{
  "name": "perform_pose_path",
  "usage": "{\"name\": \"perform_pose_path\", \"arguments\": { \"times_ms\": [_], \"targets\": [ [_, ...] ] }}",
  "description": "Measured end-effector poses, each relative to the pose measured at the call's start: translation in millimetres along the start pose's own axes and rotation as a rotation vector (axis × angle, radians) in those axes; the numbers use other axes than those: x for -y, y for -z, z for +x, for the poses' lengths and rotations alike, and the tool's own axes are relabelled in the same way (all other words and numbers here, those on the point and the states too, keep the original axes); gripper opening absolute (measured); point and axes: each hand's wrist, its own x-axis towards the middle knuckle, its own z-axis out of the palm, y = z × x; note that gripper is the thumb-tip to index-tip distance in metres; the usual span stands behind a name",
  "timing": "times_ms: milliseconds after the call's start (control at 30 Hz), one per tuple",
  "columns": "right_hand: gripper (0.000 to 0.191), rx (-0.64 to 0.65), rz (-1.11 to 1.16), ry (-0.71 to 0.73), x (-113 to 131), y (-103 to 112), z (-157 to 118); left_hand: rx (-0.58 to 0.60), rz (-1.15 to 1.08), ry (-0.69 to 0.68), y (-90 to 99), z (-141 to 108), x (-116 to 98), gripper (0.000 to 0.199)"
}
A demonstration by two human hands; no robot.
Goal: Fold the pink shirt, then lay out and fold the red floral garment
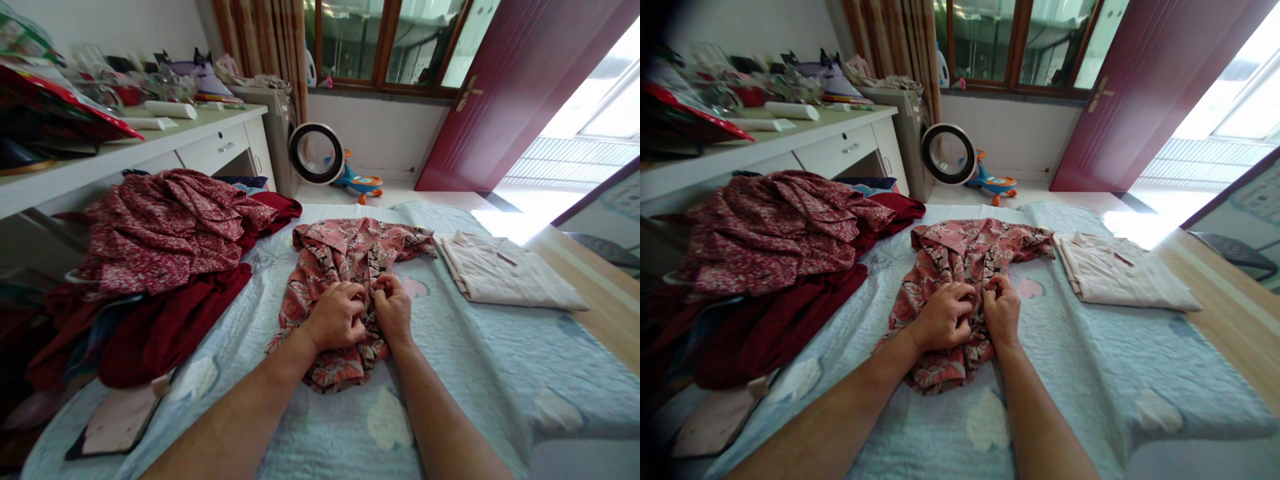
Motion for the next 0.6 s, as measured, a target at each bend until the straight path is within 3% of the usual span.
{"name": "perform_pose_path", "arguments": {
  "times_ms": [100,200,333,467,600],
  "targets": [
    [0.016,-0.036,-0.030,0.009,-1,3,0,0.027,-0.072,0.077,-4.5,0,5,0.015],
    [0.019,-0.049,-0.047,-0.027,-1,7,1,-0.059,-0.094,0.270,-9.1,2,10,0.029],
    [0.029,-0.097,-0.066,-0.087,-1,10,3,-0.073,-0.012,0.538,-13.3,6,16,0.022],
    [0.022,-0.132,-0.138,-0.067,-6,11,5,0.030,0.109,0.620,-14.7,8,16,0.050],
    [0.024,-0.089,-0.330,-0.028,-11,17,7,0.050,0.177,0.649,-15.5,7,14,0.043]
  ]
}}
